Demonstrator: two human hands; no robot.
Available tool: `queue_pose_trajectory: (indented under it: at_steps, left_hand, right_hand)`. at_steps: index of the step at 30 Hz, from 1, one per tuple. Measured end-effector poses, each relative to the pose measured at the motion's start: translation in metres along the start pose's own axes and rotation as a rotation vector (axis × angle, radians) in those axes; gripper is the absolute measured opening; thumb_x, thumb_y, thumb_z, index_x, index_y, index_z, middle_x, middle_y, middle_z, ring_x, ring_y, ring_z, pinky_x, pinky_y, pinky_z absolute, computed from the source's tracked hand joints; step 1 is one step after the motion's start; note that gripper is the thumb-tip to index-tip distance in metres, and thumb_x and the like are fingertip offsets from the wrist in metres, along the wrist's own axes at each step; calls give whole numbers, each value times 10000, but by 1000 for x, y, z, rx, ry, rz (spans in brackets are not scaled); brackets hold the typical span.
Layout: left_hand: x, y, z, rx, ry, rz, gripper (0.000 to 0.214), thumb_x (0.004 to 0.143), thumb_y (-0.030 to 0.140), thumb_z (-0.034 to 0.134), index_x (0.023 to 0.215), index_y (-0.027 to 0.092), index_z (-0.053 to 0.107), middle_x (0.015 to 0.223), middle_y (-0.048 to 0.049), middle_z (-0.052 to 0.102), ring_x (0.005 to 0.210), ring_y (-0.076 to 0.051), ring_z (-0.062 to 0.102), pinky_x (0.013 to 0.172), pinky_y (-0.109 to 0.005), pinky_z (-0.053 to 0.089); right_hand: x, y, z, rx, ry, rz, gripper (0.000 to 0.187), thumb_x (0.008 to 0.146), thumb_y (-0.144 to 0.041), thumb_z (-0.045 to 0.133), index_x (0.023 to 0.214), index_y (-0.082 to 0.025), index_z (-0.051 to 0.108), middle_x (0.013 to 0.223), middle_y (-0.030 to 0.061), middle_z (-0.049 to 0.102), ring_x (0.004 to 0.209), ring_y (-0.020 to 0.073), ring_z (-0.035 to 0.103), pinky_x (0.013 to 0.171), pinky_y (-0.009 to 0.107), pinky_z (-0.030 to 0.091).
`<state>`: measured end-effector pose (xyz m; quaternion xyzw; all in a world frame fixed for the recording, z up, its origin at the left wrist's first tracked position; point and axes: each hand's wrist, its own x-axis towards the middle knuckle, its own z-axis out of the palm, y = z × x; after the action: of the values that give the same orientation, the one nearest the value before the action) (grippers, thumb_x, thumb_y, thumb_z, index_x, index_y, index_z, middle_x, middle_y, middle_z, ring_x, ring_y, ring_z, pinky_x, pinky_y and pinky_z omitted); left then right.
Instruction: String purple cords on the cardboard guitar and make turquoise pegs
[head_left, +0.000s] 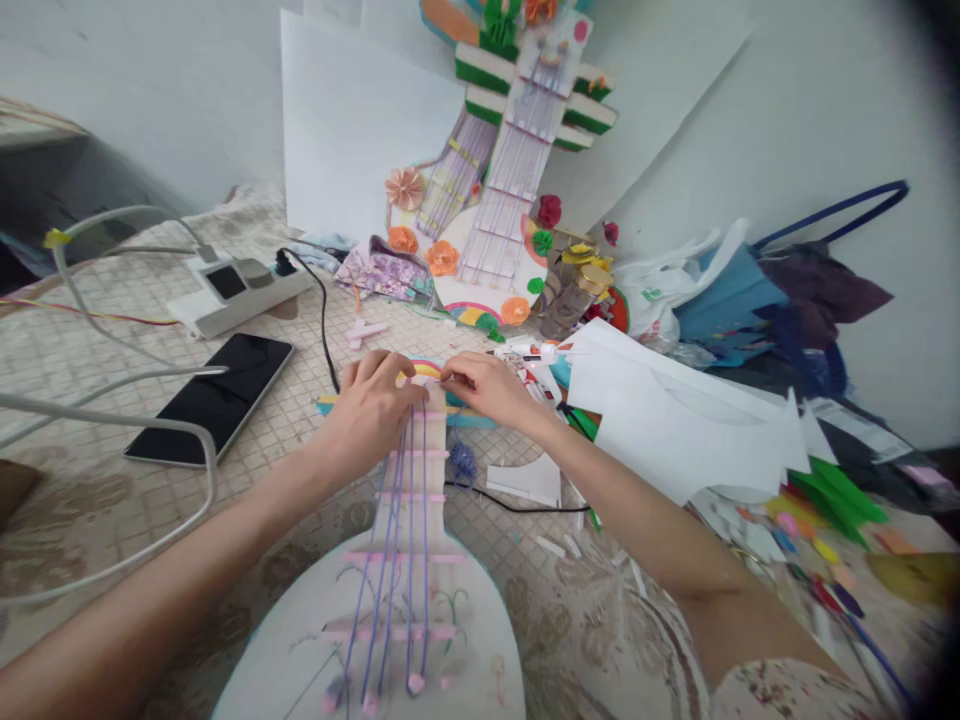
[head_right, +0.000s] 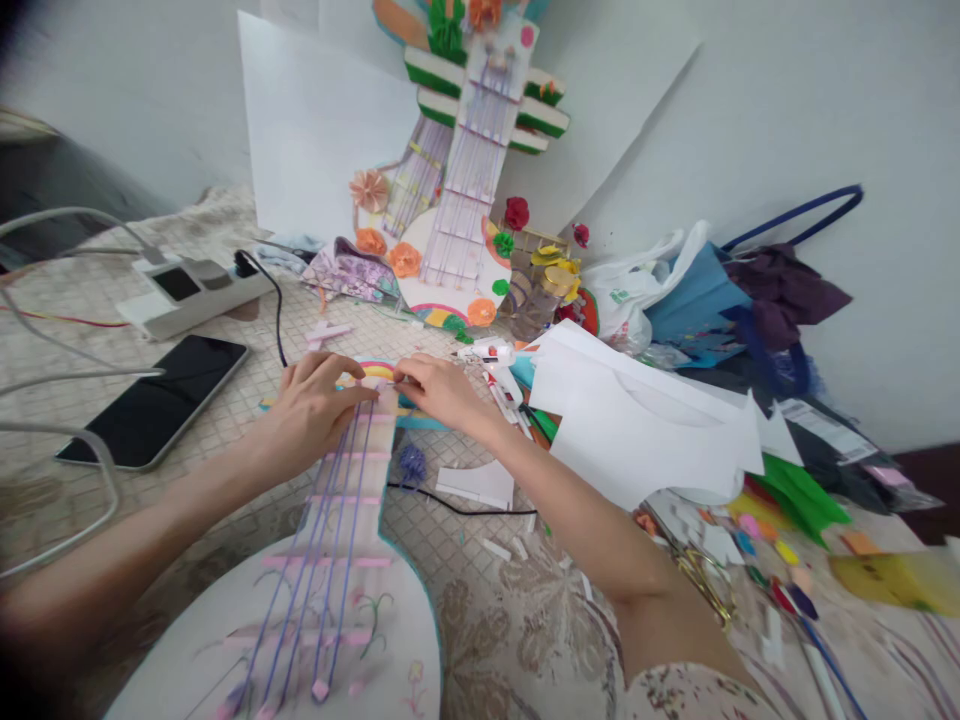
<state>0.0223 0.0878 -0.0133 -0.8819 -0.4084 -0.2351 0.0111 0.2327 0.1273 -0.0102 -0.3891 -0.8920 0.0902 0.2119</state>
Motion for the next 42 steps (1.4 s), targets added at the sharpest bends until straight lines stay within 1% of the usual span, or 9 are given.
queue_pose_trajectory:
  at_steps: [3, 8, 12, 17, 23, 26, 32, 39, 42]
  left_hand:
    - [0, 0, 0, 2, 1, -3, 251, 878, 129, 482, 966, 206, 704, 1101, -125, 569, 1044, -312, 445, 829, -486, 407]
    - [0, 0, 0, -2, 5, -3, 249, 879, 125, 486, 985, 201, 698, 1098, -121, 573, 1040, -304, 449, 845, -486, 407]
    - [-1, -1, 1, 3, 16, 6, 242, 882, 137, 489, 1005, 199, 688, 1108, -122, 570, 1054, -307, 445, 844, -478, 409]
    - [-1, -2, 1, -17, 33, -3, 276, 890, 131, 468, 1051, 207, 678, 1095, -120, 582, 1035, -303, 460, 809, -464, 416]
    - [-1, -1, -1, -31, 46, 13, 292, 888, 103, 449, 1048, 183, 680, 1072, -127, 597, 1021, -301, 470, 798, -460, 419]
    - [-1, -1, -1, -33, 48, 20, 268, 894, 127, 465, 1019, 192, 693, 1062, -123, 600, 1024, -307, 471, 801, -466, 419]
    - [0, -1, -1, -26, 34, 9, 255, 889, 134, 476, 1003, 195, 696, 1072, -124, 593, 1044, -311, 462, 816, -471, 417]
    - [1, 0, -1, -31, 23, 2, 263, 883, 123, 471, 1002, 193, 695, 1075, -124, 589, 1049, -311, 461, 813, -467, 415]
    - [0, 1, -2, -43, 24, -3, 265, 887, 129, 467, 1007, 193, 694, 1068, -124, 590, 1043, -307, 461, 810, -466, 413]
  right_hand:
    - [-9, -3, 0, -99, -10, -57, 124, 917, -192, 515, 922, -162, 635, 860, 38, 609, 797, 139, 544, 673, 233, 361]
    - [-20, -14, -2, -272, -51, -97, 235, 965, -250, 428, 979, -190, 655, 891, 41, 606, 740, 132, 545, 572, 243, 330]
    - [-23, -21, 0, -155, -2, -50, 265, 974, -266, 405, 935, -174, 651, 908, 51, 619, 799, 137, 565, 629, 237, 386]
    - [-25, -25, 6, 48, 75, 32, 143, 919, -189, 508, 881, -165, 644, 846, 42, 611, 808, 143, 572, 707, 245, 429]
    - [-24, -27, 6, 166, 75, 95, 114, 885, -152, 541, 846, -181, 644, 827, 29, 626, 804, 145, 574, 728, 259, 432]
    - [-24, -30, 4, 183, 64, 119, 110, 866, -132, 558, 832, -177, 652, 808, 25, 624, 783, 141, 568, 716, 257, 423]
    - [-23, -40, -3, 241, 102, 237, 91, 814, -124, 611, 741, -153, 657, 684, -5, 583, 626, 105, 500, 605, 229, 373]
    - [-22, -51, -6, 261, 129, 259, 103, 817, -144, 599, 723, -158, 639, 686, -6, 583, 623, 102, 486, 599, 230, 364]
    - [-23, -51, -4, 346, 137, 315, 110, 839, -200, 582, 749, -164, 634, 688, -9, 602, 612, 100, 494, 593, 226, 378]
